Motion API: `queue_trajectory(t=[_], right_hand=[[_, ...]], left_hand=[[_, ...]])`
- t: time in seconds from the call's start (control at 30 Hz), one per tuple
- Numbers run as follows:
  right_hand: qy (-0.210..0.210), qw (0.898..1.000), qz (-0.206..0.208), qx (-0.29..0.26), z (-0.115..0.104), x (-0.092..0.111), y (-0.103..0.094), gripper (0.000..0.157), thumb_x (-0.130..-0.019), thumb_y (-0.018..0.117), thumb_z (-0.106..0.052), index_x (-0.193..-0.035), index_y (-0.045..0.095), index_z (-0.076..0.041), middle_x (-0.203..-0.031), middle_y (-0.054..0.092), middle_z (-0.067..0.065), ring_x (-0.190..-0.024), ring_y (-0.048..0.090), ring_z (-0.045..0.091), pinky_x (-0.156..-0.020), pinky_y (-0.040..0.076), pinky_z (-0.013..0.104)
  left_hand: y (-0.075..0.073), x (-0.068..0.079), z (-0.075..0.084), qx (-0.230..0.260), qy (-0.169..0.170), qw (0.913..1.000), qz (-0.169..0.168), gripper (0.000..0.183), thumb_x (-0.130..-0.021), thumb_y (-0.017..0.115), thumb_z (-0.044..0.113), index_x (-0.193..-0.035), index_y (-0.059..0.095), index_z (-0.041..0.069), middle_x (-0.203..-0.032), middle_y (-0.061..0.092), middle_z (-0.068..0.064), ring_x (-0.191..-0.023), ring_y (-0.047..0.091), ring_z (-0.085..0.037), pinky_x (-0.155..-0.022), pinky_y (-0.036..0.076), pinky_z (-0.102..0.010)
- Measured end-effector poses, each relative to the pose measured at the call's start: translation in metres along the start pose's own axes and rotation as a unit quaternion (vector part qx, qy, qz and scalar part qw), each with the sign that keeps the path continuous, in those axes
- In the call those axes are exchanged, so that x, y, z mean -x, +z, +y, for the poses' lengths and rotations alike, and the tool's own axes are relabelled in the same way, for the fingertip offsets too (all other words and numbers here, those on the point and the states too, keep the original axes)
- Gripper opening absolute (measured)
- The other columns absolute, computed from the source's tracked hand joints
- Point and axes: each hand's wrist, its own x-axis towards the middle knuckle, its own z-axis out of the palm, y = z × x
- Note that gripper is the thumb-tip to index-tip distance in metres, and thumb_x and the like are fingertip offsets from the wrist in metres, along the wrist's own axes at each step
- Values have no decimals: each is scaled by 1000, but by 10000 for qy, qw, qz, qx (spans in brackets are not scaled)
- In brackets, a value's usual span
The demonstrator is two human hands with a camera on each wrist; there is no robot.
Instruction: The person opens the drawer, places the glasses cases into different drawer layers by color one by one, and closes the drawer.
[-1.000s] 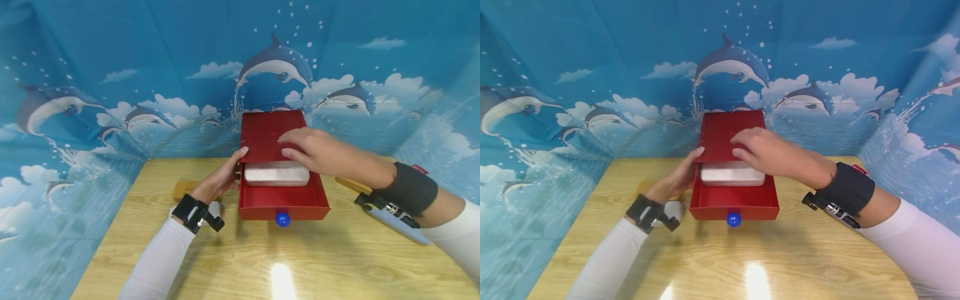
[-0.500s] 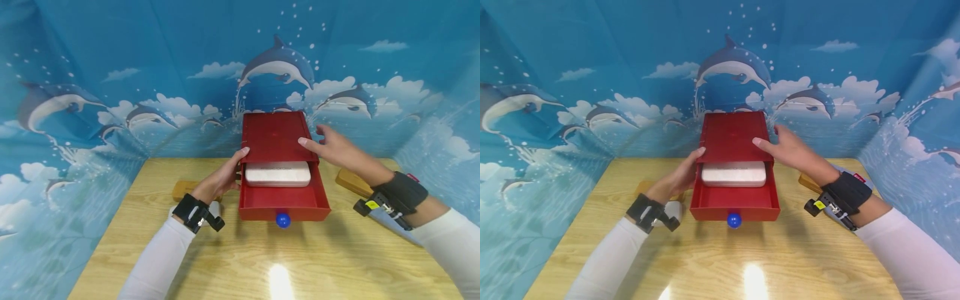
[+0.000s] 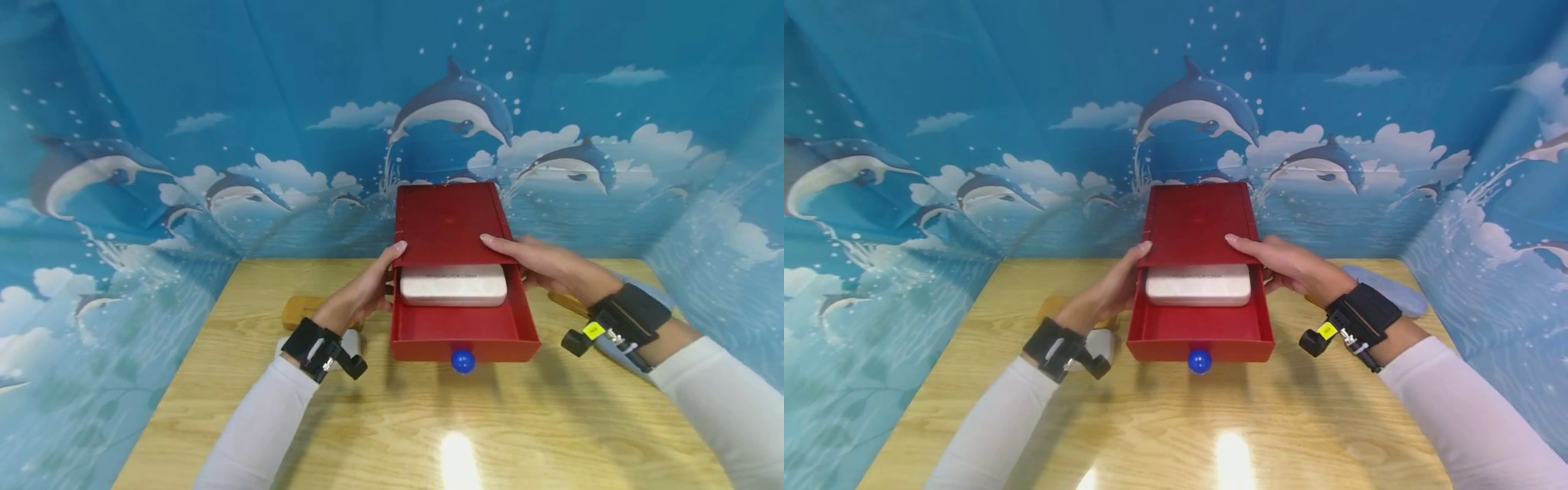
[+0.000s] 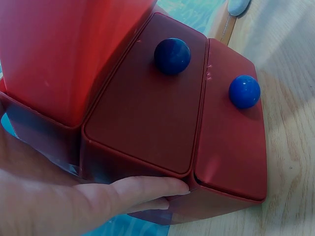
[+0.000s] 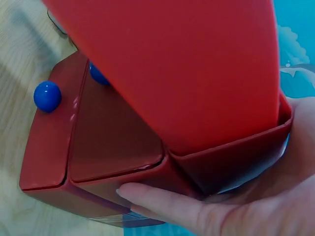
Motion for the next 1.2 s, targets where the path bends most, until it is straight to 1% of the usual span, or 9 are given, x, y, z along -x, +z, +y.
queue_trajectory(t=[0.33, 0.6, 0.73, 0.83, 0.87, 0.93, 1.0, 1.1, 1.2], right_hand=[[70, 9997, -102, -195, 3, -5, 3, 72, -91, 49, -61, -138, 36, -9, -121, 55, 18, -102, 61, 33, -82, 51, 50], [36, 9990, 90, -435, 4, -6, 7, 73, -89, 52, -61, -137, 35, -9, -122, 54, 18, -101, 61, 32, -82, 51, 49], [1, 9987, 97, -509, 7, -5, 8, 72, -90, 51, -60, -137, 34, -9, -121, 54, 18, -101, 61, 33, -82, 51, 50], [-70, 9987, 89, -497, 9, -3, 9, 70, -90, 50, -60, -137, 35, -10, -120, 55, 19, -99, 62, 33, -81, 51, 51], [-87, 9988, 88, -465, 9, -3, 9, 70, -90, 50, -61, -137, 36, -10, -118, 56, 19, -98, 62, 33, -80, 52, 51], [-129, 9991, 103, -399, 9, -2, 9, 71, -91, 49, -61, -137, 36, -9, -116, 57, 18, -96, 63, 33, -79, 52, 51], [-169, 9992, 129, -336, 9, -2, 9, 72, -91, 48, -62, -137, 36, -8, -113, 58, 18, -93, 64, 32, -78, 52, 51], [-194, 9993, 143, -283, 10, -2, 9, 72, -91, 47, -62, -136, 36, -7, -111, 59, 17, -91, 65, 32, -76, 53, 51], [-208, 9993, 157, -252, 11, -2, 8, 73, -91, 46, -63, -137, 37, -7, -112, 59, 17, -92, 65, 31, -76, 53, 50]], left_hand=[[0, 3, 0, 30, 64, 10000, 36, 82, -83, 47, 74, -144, 24, 25, -135, 38, -18, -116, 44, -41, -77, 51, -54], [-3, 4, 0, 25, 130, 9999, 20, 81, -83, 46, 75, -144, 25, 26, -136, 40, -16, -116, 47, -38, -80, 51, -52], [-8, 10, -2, -355, 180, 9992, -25, 78, -84, 42, 75, -144, 30, 27, -137, 42, -11, -115, 51, -33, -91, 46, -48], [-11, 19, -1, -1070, 354, 9935, 179, 73, -88, 37, 73, -144, 33, 26, -143, 39, -7, -123, 44, -31, -100, 38, -49], [-13, 22, -2, -1434, 494, 9879, 323, 72, -90, 36, 71, -145, 33, 24, -145, 38, -7, -126, 41, -29, -102, 35, -49], [-19, 28, -5, -2410, 757, 9649, 718, 72, -92, 32, 69, -146, 33, 21, -147, 35, -6, -130, 37, -27, -104, 33, -49], [-24, 34, -11, -3306, 968, 9321, 1115, 70, -95, 33, 64, -146, 33, 16, -147, 37, -8, -130, 38, -27, -103, 35, -49], [-34, 44, -28, -4493, 1184, 8729, 1490, 66, -96, 40, 59, -143, 39, 12, -141, 46, -11, -118, 51, -26, -96, 42, -46], [-40, 57, -44, -5212, 1178, 8307, 1562, 65, -94, 48, 57, -139, 45, 11, -125, 59, -14, -113, 54, -27, -93, 44, -47]])
